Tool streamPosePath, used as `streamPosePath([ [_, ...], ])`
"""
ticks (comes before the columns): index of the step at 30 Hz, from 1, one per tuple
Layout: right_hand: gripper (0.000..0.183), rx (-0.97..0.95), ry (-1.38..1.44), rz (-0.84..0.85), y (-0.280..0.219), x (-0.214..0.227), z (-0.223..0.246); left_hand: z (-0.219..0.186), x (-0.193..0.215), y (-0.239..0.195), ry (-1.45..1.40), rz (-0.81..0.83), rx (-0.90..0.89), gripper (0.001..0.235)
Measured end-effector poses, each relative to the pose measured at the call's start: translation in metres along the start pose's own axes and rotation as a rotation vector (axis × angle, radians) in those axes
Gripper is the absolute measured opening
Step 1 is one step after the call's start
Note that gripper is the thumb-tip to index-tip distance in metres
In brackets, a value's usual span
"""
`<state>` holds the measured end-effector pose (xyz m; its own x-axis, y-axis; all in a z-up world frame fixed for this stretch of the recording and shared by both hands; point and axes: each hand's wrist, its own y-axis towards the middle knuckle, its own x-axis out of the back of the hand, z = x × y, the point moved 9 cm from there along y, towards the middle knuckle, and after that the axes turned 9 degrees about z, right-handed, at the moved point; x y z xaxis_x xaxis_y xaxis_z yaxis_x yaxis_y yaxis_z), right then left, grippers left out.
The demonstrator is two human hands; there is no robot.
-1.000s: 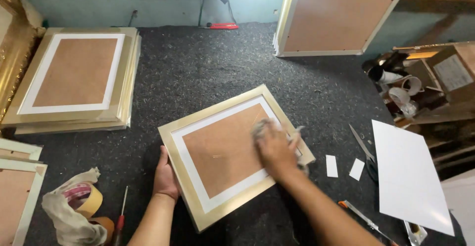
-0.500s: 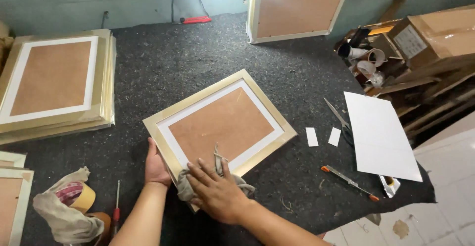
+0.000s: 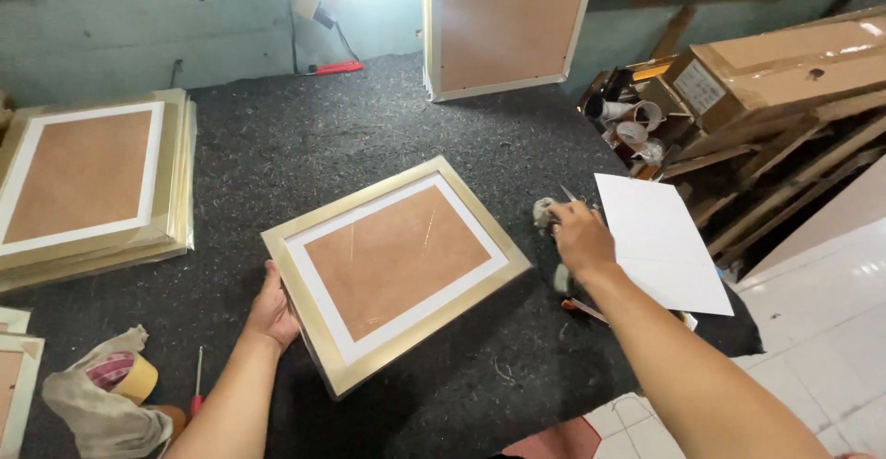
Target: A person cleans a picture frame by wiping it with a cloth and then removing thin strips of adhesive or protective material from the edges.
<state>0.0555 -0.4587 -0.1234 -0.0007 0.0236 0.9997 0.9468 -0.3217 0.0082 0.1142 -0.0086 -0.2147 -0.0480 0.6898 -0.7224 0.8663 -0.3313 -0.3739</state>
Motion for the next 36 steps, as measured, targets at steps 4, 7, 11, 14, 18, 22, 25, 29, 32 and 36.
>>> streamPosePath([
  [4,0.036,-0.144,0.064,0.040,-0.007,0.036,-0.023,0.002,0.002,0.005,0.085,-0.086,-0.067,0.051],
  [7,0.037,-0.148,0.114,0.029,-0.018,0.052,-0.013,-0.024,0.020,0.007,0.273,-0.317,-0.269,0.045],
  [11,0.028,-0.094,0.447,0.244,-0.030,0.025,0.011,-0.051,0.028,0.003,0.770,-0.540,-0.434,0.043],
  [14,0.030,-0.115,0.564,0.384,-0.051,0.020,0.029,-0.050,0.016,-0.024,1.037,-0.604,-0.382,0.050],
  [18,0.032,-0.137,0.617,0.417,-0.055,-0.001,0.034,-0.025,0.038,-0.055,1.033,-0.604,-0.167,0.068],
  [22,0.034,-0.157,0.671,0.440,-0.060,0.004,0.039,-0.009,0.006,-0.119,0.859,-0.602,-0.125,0.044],
  [25,0.034,-0.134,0.650,0.391,-0.050,-0.015,0.030,-0.001,0.004,-0.139,0.868,-0.614,-0.111,0.032],
  [29,0.035,-0.165,0.674,0.401,-0.057,-0.009,0.029,0.004,-0.001,-0.152,0.895,-0.620,-0.084,0.028],
  [32,0.035,-0.200,0.724,0.421,-0.066,0.004,0.031,0.001,-0.017,-0.162,0.930,-0.655,-0.022,0.030],
  [36,0.034,-0.268,0.822,0.439,-0.075,0.016,0.032,0.006,-0.010,-0.161,0.836,-0.636,-0.115,0.028],
])
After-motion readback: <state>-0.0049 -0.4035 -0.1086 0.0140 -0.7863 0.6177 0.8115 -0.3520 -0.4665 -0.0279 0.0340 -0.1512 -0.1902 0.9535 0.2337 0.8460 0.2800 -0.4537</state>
